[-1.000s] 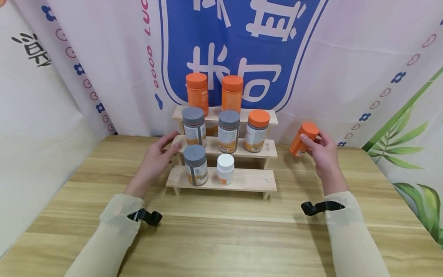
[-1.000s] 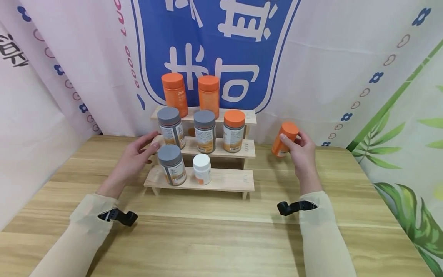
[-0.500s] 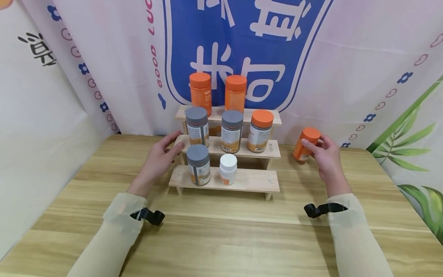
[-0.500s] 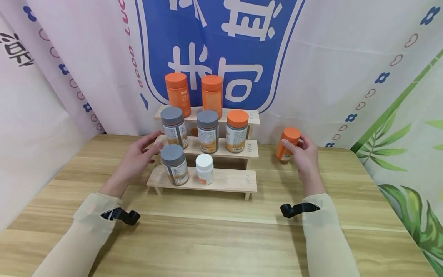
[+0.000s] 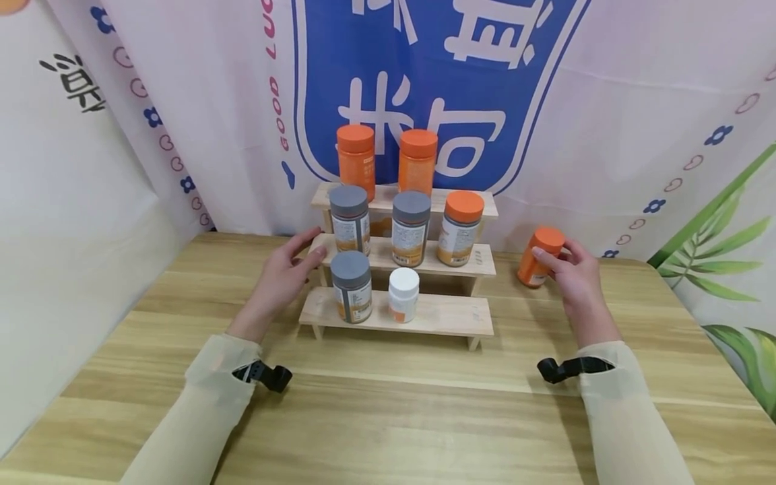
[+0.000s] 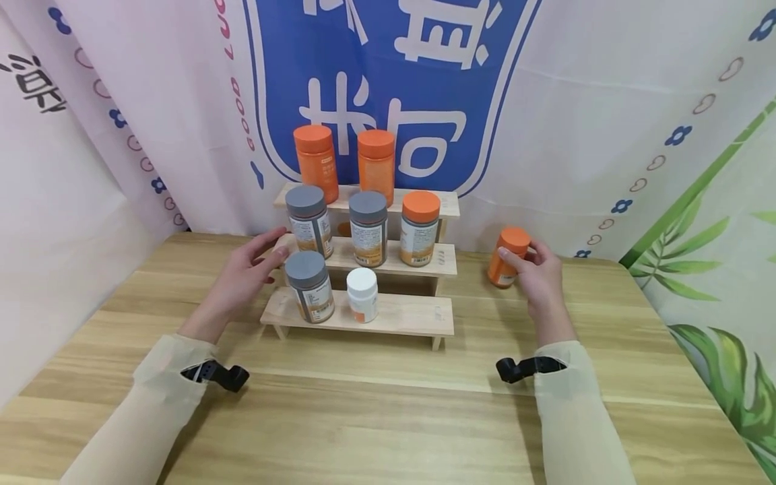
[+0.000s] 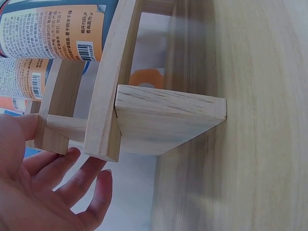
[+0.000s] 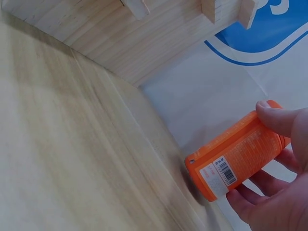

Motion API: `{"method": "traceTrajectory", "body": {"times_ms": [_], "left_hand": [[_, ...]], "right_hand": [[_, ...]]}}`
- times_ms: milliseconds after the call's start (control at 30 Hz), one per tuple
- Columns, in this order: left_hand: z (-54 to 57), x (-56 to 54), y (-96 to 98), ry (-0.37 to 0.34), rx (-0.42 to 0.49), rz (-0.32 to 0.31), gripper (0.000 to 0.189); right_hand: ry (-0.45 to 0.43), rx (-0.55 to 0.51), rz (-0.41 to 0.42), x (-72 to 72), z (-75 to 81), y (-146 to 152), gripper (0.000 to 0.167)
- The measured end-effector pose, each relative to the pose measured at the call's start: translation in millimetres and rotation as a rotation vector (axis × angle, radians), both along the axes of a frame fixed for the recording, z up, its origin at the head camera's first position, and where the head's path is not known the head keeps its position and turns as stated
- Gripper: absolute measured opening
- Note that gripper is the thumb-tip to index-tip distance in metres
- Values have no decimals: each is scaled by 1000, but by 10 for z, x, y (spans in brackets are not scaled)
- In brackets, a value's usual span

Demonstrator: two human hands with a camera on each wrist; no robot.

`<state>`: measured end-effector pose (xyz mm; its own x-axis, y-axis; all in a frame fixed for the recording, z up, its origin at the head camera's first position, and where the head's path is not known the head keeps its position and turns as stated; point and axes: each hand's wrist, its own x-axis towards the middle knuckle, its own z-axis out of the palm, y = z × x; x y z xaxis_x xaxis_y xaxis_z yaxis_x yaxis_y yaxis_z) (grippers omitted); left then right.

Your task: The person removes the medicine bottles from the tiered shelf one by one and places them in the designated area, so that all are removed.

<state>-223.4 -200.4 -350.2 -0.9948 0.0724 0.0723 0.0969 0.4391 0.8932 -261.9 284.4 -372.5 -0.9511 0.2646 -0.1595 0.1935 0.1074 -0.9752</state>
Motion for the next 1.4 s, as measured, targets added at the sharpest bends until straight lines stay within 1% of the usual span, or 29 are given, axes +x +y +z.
{"method": "traceTrajectory", "body": {"times_ms": [133, 267, 600, 767, 900, 1033, 1167, 1400], "left_hand": [[8, 2, 7, -9, 2, -3, 62], [-6, 17, 9, -20, 1, 0, 62], [-10, -7, 43, -28, 10, -3, 62], [-22, 7, 57, -35, 22, -12, 63], [-18, 16, 58, -36, 23, -9, 63], [-8, 20, 49, -29, 15, -7, 63], [5, 26, 35, -29, 19, -6, 62], [30, 32, 21, -31, 18, 2, 63]], "right_hand": [[-3, 27, -7, -4, -40, -2, 71], [-24, 49, -2, 3, -64, -4, 73], [-56, 68, -27, 21, -56, 23, 76], [-62, 92, 1, 61, -28, 45, 84], [-22, 102, 45, 101, 43, 61, 88], [31, 112, 53, 120, 149, 86, 87], [73, 109, 32, 132, 279, 96, 85], [162, 28, -19, 176, 530, 7, 82]]}}
